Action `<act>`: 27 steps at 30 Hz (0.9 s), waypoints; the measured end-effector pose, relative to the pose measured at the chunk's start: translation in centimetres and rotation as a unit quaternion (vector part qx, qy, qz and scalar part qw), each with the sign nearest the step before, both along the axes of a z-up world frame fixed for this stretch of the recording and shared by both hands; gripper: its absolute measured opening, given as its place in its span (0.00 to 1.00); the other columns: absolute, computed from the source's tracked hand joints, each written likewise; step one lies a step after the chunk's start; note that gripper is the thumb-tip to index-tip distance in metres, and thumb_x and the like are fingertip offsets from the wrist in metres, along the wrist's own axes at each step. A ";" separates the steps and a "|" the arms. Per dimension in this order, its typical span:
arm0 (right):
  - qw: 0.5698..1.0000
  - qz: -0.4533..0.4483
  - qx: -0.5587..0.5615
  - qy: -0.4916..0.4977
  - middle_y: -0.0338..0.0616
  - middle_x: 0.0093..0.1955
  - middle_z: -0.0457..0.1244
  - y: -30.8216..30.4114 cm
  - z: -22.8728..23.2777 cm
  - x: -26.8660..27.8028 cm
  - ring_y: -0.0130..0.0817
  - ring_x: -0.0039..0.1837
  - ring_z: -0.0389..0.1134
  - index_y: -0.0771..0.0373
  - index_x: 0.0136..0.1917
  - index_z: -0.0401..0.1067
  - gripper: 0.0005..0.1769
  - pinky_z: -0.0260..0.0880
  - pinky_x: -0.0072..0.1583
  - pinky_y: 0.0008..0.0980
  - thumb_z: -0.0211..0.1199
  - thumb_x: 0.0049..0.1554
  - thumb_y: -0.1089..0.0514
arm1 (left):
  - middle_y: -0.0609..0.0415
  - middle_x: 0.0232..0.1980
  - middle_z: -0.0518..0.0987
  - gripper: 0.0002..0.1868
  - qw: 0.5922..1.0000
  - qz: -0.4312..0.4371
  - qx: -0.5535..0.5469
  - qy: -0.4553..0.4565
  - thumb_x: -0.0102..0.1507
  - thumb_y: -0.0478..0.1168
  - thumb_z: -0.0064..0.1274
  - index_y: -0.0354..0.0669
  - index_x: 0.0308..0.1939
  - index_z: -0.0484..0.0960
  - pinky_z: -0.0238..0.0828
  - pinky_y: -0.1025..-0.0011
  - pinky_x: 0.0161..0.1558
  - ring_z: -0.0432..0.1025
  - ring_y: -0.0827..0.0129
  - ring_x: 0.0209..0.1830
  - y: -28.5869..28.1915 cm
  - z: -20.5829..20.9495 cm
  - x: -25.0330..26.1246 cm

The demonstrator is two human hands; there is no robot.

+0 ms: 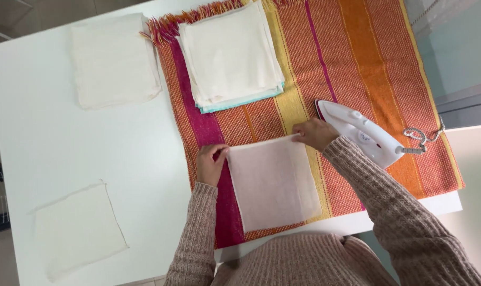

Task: Ironing small white fabric squares on a workspace table.

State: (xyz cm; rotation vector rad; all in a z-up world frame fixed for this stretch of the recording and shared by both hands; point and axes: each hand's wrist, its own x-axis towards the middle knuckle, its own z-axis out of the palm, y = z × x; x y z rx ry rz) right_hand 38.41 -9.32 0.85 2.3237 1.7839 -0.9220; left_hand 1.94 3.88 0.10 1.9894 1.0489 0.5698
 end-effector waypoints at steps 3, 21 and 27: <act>0.999 -0.004 0.021 -0.046 0.31 0.45 0.73 1.3 0.9 -0.2 0.38 0.48 0.75 0.40 0.57 0.78 0.15 0.77 0.51 0.37 0.63 0.59 0.37 | 0.54 0.42 0.85 0.05 0.999 0.017 0.028 -0.001 0.65 0.42 0.60 0.52 0.45 0.86 0.69 0.58 0.54 0.76 0.54 0.46 0.8 -1.5 0.5; 0.892 0.103 0.437 0.054 0.42 0.50 0.70 -17.3 5.3 -7.7 0.38 0.49 0.71 0.57 0.49 0.78 0.09 0.71 0.50 0.33 0.56 0.62 0.60 | 0.44 0.48 0.76 0.30 0.993 0.115 -0.032 0.003 0.67 0.46 0.53 0.34 0.68 0.64 0.73 0.56 0.45 0.74 0.51 0.43 -14.4 1.6 -3.2; 0.881 0.076 0.466 0.040 0.41 0.50 0.69 -18.8 2.9 -8.6 0.38 0.49 0.71 0.56 0.46 0.79 0.09 0.69 0.52 0.35 0.58 0.63 0.58 | 0.50 0.44 0.74 0.33 0.975 0.101 0.079 0.180 0.60 0.45 0.61 0.37 0.66 0.67 0.71 0.57 0.46 0.71 0.53 0.43 -18.6 1.6 -3.5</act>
